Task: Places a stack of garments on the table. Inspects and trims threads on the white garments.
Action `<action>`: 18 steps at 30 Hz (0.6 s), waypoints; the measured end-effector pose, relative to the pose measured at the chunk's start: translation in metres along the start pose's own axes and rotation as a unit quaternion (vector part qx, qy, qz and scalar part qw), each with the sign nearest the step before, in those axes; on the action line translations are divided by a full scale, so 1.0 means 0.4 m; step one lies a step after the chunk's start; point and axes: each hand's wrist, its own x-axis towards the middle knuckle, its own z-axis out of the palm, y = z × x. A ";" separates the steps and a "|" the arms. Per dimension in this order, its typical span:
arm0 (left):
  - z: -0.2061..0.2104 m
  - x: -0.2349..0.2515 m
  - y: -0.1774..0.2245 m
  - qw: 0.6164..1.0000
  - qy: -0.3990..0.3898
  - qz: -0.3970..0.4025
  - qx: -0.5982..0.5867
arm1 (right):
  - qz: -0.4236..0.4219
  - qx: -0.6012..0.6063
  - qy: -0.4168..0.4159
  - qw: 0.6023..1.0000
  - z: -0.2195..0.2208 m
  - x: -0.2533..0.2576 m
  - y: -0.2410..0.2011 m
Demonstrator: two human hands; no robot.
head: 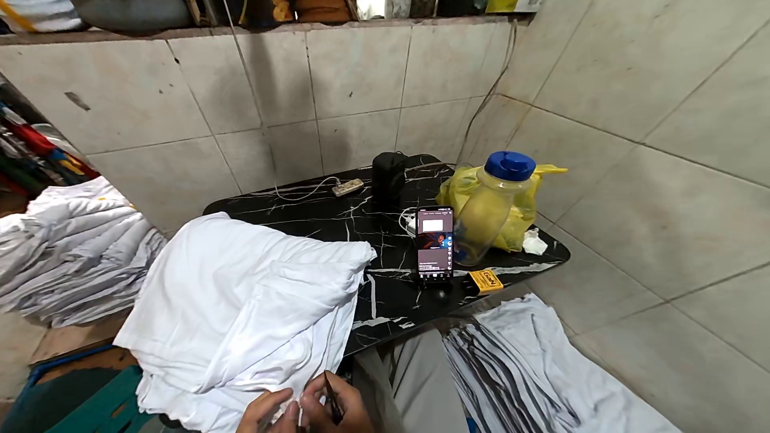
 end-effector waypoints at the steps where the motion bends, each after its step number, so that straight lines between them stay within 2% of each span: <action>1: 0.002 0.000 0.001 1.000 0.003 0.000 -0.005 | -0.004 -0.006 -0.007 1.000 -0.001 0.002 0.003; 4: 0.004 -0.001 0.003 1.000 0.004 -0.004 -0.013 | -0.008 -0.028 -0.031 0.999 0.000 0.009 0.007; 18: 0.000 -0.004 -0.009 1.000 0.003 0.003 0.001 | -0.014 -0.037 -0.006 0.999 0.026 0.009 0.014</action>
